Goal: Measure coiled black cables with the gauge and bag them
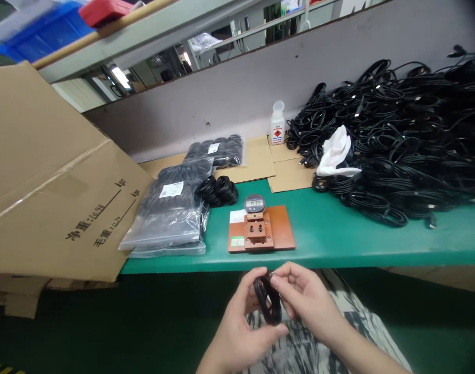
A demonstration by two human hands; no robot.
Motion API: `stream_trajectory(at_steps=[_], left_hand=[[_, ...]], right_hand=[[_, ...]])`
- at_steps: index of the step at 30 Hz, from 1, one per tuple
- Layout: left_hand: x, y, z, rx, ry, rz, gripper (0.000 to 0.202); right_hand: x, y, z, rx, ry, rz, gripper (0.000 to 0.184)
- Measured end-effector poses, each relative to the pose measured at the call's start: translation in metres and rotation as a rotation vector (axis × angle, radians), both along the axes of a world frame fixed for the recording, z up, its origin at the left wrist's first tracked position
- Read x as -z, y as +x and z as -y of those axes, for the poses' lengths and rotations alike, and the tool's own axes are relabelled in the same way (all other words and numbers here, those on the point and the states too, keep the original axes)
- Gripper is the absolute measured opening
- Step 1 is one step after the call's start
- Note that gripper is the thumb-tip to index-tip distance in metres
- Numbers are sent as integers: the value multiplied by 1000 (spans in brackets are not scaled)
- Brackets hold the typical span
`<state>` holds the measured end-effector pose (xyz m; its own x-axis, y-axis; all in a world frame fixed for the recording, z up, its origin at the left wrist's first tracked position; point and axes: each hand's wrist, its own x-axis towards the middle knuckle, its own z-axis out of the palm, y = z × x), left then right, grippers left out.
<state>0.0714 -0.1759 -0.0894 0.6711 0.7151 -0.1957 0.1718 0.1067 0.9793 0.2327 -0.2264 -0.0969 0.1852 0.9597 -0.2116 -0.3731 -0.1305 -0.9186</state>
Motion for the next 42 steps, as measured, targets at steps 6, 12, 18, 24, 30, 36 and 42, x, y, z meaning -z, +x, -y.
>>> stream_trajectory(at_steps=[6, 12, 18, 24, 30, 36, 42], left_hand=[[0, 15, 10, -18, -101, -6, 80], [-5, 17, 11, 10, -93, -20, 82], [-5, 18, 11, 3, -1, -151, 83], [-5, 19, 14, -16, 275, -291, 75], [-6, 22, 18, -77, 380, -344, 67], [-1, 21, 21, -26, 487, -347, 67], [2, 20, 22, 12, 415, -370, 73]], right_hand=[[-8, 9, 17, 2, 188, 313, 22], [-8, 10, 16, 57, 133, 333, 20], [-8, 9, 17, 28, 25, 137, 25], [-7, 7, 22, 15, -30, 196, 19], [-5, 4, 19, 95, -96, 130, 26], [-2, 4, 17, 94, -106, -2, 30], [-2, 14, 15, -78, -140, -314, 28]])
